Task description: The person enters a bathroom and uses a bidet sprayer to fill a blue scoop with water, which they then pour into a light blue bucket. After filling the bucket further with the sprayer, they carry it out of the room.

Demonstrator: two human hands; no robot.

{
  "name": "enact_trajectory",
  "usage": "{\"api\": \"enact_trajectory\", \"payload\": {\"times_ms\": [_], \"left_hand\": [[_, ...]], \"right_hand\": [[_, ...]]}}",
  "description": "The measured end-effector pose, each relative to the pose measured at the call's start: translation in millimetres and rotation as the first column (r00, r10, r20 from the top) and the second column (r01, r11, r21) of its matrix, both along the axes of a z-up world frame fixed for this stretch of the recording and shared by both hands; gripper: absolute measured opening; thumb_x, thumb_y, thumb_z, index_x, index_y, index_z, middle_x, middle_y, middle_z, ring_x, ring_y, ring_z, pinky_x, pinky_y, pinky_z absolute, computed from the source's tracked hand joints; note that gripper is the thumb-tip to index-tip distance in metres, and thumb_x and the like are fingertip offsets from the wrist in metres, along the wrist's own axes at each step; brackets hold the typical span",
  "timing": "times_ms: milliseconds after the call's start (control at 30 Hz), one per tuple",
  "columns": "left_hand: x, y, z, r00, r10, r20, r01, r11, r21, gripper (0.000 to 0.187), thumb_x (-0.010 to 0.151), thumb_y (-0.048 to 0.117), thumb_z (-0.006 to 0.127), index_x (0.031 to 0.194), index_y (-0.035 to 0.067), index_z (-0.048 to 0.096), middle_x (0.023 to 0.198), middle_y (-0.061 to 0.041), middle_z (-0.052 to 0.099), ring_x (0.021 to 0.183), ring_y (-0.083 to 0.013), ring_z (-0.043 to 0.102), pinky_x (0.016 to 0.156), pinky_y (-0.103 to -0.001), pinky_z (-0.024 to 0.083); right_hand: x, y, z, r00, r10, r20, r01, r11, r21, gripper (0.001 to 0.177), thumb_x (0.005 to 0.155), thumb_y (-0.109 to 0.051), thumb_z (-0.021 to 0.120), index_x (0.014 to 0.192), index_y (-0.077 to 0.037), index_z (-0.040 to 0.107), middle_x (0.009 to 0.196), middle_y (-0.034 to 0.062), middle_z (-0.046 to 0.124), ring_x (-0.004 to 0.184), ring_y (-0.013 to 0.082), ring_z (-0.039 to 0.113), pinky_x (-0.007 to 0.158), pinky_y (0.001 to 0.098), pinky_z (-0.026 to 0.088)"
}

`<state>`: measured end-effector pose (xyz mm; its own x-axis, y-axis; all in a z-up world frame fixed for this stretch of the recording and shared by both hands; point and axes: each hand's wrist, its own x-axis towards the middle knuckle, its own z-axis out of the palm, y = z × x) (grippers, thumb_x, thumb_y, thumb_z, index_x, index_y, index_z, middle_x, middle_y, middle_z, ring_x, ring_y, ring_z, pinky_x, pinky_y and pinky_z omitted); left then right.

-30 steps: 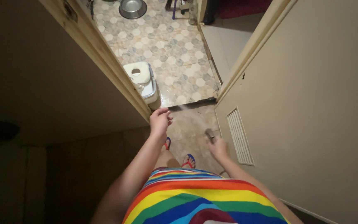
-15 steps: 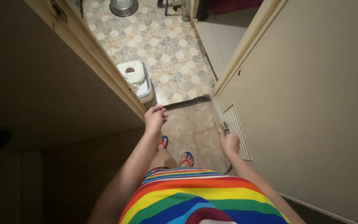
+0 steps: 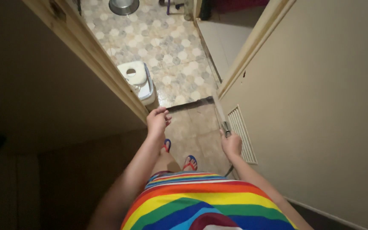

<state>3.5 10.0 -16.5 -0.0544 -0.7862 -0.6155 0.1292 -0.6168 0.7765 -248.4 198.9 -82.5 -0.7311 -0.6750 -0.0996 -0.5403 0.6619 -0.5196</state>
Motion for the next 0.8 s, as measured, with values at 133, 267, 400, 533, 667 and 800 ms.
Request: {"api": "enact_trajectory", "payload": {"times_ms": [133, 267, 400, 533, 667, 800], "left_hand": [[-3.6, -2.4, 4.5, 0.999, 0.018, -0.026, -0.019, 1.0, -0.007, 0.03, 0.095, 0.002, 0.051, 0.123, 0.0, 0.063, 0.111, -0.011, 0.068, 0.082, -0.0165, 0.065, 0.07, -0.03, 0.053], [-6.0, -5.5, 5.9, 0.999, 0.026, -0.045, -0.027, 0.999, -0.02, 0.034, 0.093, -0.002, 0.047, 0.123, 0.0, 0.061, 0.11, -0.01, 0.069, 0.081, -0.0157, 0.065, 0.07, -0.029, 0.053], [-8.5, -8.4, 1.0, 0.993, 0.072, -0.099, -0.075, 0.997, -0.029, 0.034, 0.092, -0.004, 0.047, 0.123, -0.003, 0.061, 0.106, -0.012, 0.067, 0.076, -0.0167, 0.063, 0.064, -0.029, 0.051], [-12.0, -7.7, -1.9, 0.991, 0.083, -0.101, -0.086, 0.996, -0.027, 0.036, 0.091, -0.006, 0.044, 0.123, -0.003, 0.06, 0.104, -0.012, 0.066, 0.075, -0.0169, 0.063, 0.063, -0.028, 0.051], [-16.7, -3.9, -0.6, 0.991, 0.086, -0.1, -0.089, 0.996, -0.029, 0.036, 0.091, -0.007, 0.042, 0.122, -0.003, 0.06, 0.104, -0.011, 0.067, 0.075, -0.0168, 0.063, 0.062, -0.028, 0.051], [-17.7, -4.6, -0.7, 0.989, 0.112, -0.094, -0.117, 0.992, -0.045, 0.038, 0.091, -0.008, 0.04, 0.123, -0.004, 0.06, 0.103, -0.012, 0.066, 0.074, -0.0168, 0.063, 0.061, -0.028, 0.05]], "right_hand": [[3.4, -13.5, 8.4, 0.995, 0.094, -0.022, -0.096, 0.991, -0.09, 0.052, 0.09, -0.045, 0.075, 0.072, 0.003, 0.064, 0.071, 0.0258, 0.064, 0.068, 0.0454, 0.064, 0.062, 0.0532, 0.049], [4.4, -21.1, 15.7, 0.995, 0.095, -0.03, -0.099, 0.985, -0.144, 0.053, 0.091, -0.045, 0.075, 0.069, 0.001, 0.063, 0.067, 0.0249, 0.062, 0.065, 0.0443, 0.063, 0.06, 0.0526, 0.047], [6.3, -22.0, 17.8, 0.952, 0.255, -0.17, -0.292, 0.922, -0.255, 0.053, 0.088, -0.043, 0.076, 0.065, 0.001, 0.06, 0.064, 0.0226, 0.06, 0.06, 0.0434, 0.06, 0.056, 0.053, 0.045], [8.9, -28.5, 25.1, 0.992, 0.125, -0.01, -0.123, 0.955, -0.27, 0.053, 0.089, -0.043, 0.076, 0.064, 0.001, 0.058, 0.058, 0.0217, 0.056, 0.054, 0.041, 0.057, 0.053, 0.0513, 0.043], [9.4, -31.4, 33.7, 0.982, 0.177, -0.071, -0.19, 0.928, -0.319, 0.052, 0.088, -0.041, 0.077, 0.064, 0.0, 0.056, 0.058, 0.0196, 0.056, 0.053, 0.0393, 0.056, 0.053, 0.0498, 0.042], [11.8, -37.4, 39.9, 0.995, 0.082, 0.052, -0.06, 0.94, -0.335, 0.052, 0.092, -0.039, 0.076, 0.065, 0.0, 0.056, 0.056, 0.0195, 0.053, 0.051, 0.0376, 0.053, 0.053, 0.0478, 0.04]]}}
